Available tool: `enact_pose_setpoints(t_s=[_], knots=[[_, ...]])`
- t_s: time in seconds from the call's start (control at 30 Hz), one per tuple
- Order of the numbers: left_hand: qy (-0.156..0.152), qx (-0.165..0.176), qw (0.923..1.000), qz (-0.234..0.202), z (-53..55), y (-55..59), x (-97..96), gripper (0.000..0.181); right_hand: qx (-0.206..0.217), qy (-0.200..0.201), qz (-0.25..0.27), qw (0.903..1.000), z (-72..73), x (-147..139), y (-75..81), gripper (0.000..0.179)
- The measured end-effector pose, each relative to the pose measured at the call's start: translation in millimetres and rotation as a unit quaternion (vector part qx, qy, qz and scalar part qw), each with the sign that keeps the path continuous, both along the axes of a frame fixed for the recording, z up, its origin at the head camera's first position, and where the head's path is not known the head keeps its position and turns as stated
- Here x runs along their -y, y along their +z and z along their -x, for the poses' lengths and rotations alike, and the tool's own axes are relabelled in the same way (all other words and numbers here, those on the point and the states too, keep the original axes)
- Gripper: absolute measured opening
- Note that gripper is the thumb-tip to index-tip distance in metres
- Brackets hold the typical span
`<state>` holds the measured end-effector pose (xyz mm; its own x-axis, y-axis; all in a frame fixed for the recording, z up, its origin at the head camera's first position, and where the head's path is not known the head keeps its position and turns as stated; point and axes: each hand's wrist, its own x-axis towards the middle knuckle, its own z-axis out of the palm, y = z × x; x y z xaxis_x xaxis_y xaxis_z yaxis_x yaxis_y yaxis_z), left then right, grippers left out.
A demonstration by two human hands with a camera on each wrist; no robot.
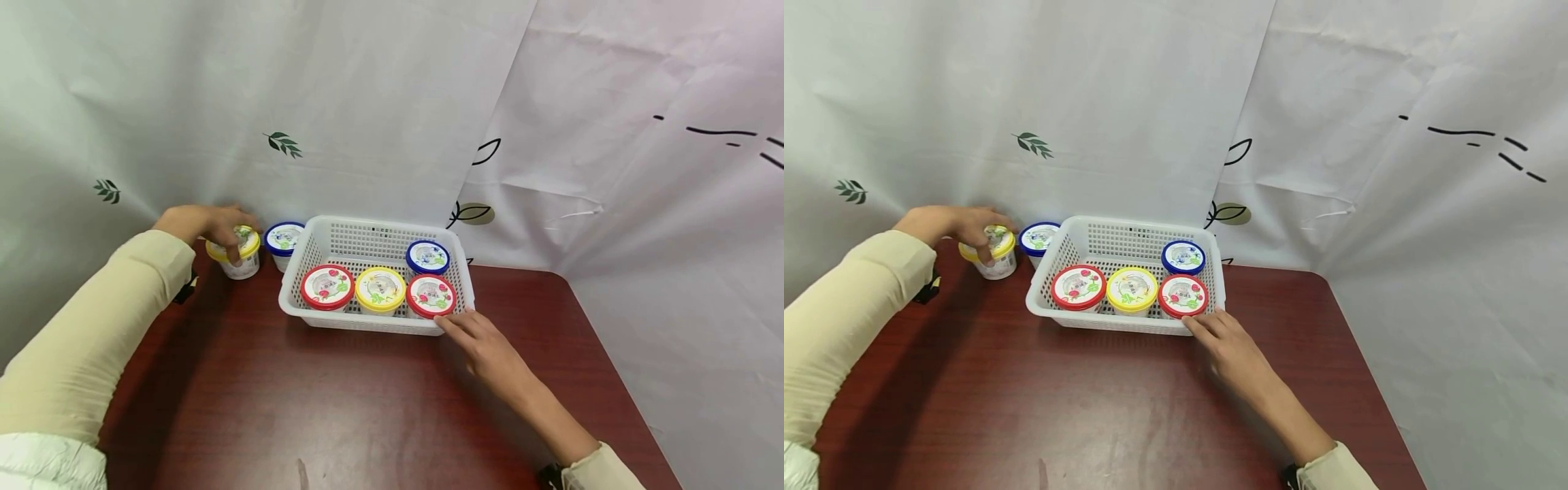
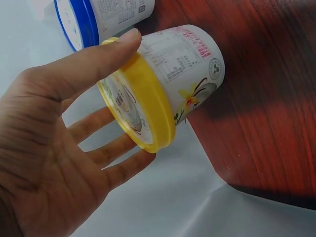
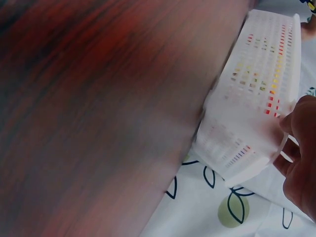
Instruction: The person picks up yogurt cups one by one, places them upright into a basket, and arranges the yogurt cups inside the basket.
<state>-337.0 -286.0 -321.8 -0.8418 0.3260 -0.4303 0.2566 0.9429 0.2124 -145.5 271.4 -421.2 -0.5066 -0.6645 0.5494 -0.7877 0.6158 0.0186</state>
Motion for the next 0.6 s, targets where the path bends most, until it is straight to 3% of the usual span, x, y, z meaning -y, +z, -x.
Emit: enact_pose_setpoints(t_s=[0.17, 0.6], knots=[[0.003, 0.029, 0.9995, -0.014, 1.0, 1.6, 2.3, 0.089, 0.003, 0.0, -0.001, 1.0, 0.3, -1, -0.3, 0.071], [0.003, 0.058, 0.9983, -0.001, 0.7, 13.3, 0.1, 0.096, 0.0, 0.002, 0.0, 1.0, -0.6, 0, 0.2, 0.073]])
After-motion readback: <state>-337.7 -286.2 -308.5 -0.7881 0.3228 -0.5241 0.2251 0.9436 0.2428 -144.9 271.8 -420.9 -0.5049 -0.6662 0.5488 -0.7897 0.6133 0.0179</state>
